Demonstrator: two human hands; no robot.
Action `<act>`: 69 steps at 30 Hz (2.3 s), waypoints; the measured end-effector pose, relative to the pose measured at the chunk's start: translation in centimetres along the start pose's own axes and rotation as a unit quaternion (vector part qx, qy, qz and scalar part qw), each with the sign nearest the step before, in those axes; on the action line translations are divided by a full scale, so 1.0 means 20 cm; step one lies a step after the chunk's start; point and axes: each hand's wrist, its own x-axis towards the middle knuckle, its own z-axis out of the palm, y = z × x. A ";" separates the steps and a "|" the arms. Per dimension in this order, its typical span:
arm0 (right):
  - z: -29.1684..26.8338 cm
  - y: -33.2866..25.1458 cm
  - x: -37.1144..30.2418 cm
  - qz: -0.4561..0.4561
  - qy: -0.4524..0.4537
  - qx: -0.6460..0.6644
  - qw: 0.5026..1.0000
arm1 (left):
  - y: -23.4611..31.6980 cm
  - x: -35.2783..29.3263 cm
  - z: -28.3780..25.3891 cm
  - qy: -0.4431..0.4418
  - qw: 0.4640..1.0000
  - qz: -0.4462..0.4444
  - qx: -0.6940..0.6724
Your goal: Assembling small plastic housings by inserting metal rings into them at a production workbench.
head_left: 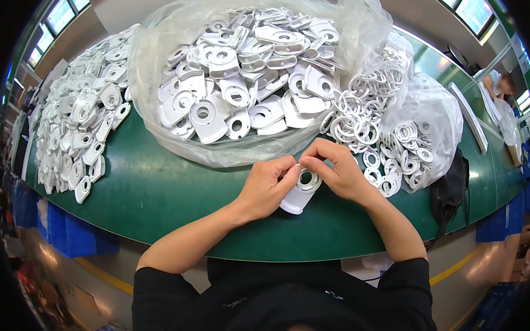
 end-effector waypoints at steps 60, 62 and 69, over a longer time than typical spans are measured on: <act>-0.09 0.06 0.00 0.096 0.015 0.072 0.993 | 0.00 0.04 -0.14 -0.105 0.991 0.070 -0.054; -0.10 0.11 -0.01 0.077 0.012 -0.021 0.997 | 0.06 0.06 -0.22 -0.251 0.951 -0.062 -0.171; -0.06 0.03 0.01 0.025 0.060 -0.035 0.997 | 0.00 0.22 -1.05 0.180 0.983 -0.020 -0.039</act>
